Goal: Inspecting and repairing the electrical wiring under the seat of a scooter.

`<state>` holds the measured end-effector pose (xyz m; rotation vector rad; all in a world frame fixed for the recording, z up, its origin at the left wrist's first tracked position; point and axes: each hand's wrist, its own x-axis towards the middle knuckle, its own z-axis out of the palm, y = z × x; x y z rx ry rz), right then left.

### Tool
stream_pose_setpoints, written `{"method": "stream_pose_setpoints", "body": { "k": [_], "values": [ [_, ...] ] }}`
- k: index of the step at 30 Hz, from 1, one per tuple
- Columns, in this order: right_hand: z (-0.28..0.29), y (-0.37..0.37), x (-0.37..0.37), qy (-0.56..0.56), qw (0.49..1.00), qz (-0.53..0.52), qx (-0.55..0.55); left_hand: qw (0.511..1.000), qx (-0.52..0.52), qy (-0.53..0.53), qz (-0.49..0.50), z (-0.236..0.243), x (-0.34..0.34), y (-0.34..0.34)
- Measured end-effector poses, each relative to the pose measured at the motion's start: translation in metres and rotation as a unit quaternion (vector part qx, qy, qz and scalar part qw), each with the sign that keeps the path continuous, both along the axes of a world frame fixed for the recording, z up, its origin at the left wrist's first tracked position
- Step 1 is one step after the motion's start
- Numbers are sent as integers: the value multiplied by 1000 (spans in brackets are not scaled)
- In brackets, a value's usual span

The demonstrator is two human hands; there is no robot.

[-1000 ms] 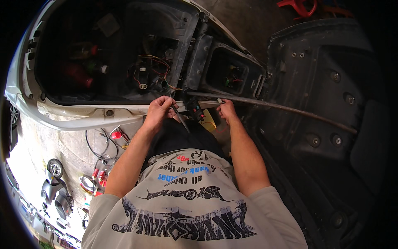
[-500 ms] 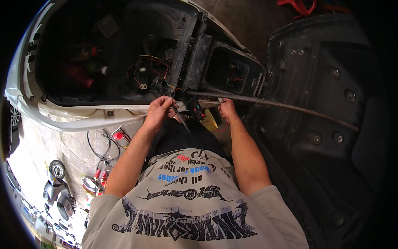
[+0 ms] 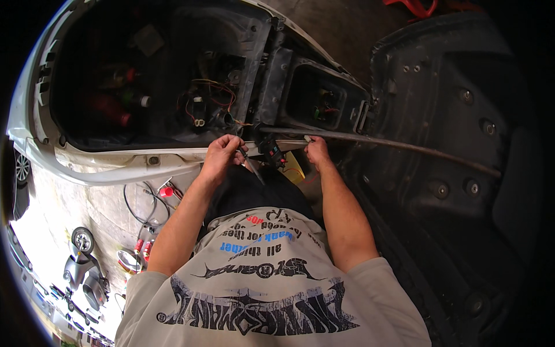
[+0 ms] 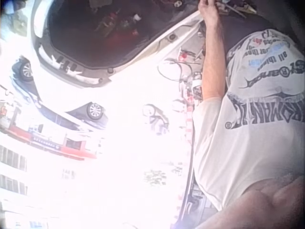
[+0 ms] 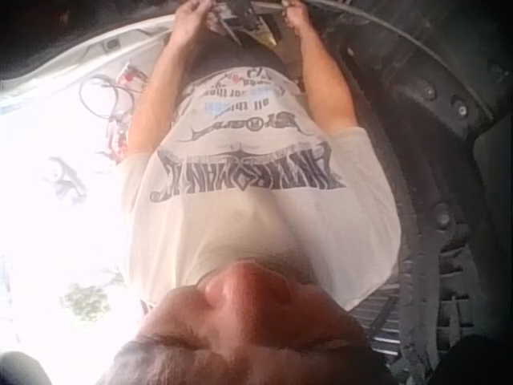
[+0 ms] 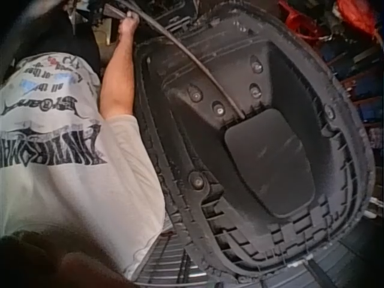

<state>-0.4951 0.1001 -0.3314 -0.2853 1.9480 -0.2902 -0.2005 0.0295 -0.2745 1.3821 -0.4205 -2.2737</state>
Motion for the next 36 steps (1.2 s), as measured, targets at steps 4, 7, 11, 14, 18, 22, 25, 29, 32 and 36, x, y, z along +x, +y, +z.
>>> {"method": "stream_pose_setpoints", "body": {
  "k": [4,7,11,14,18,22,25,29,32,36],
  "values": [
    [2,2,2,15,1000,-7,-16,1000,-1,-5,-6,-1,0,1],
    [3,3,5,14,999,-24,-28,1000,-3,-3,-8,-2,0,1],
    [1,5,6,8,999,-32,-37,1000,-5,-4,-15,-3,1,0],
    [-5,9,7,10,997,-29,-66,1000,-11,0,-11,-3,1,1],
    [-22,21,3,15,995,-24,-95,1000,-11,-11,-18,-1,-1,0],
    [-52,33,-4,110,982,67,-137,1000,-16,-14,-23,-2,0,1],
    [-47,31,2,146,977,92,-123,999,-19,-22,-25,-5,2,3],
    [-48,33,3,192,968,104,-122,999,-23,-25,-34,-3,0,2],
    [-44,34,3,209,957,115,-168,999,-24,-24,-31,-3,-1,2],
    [-37,29,7,195,958,95,-189,999,-25,-28,-29,-3,0,2]
  ]
}}
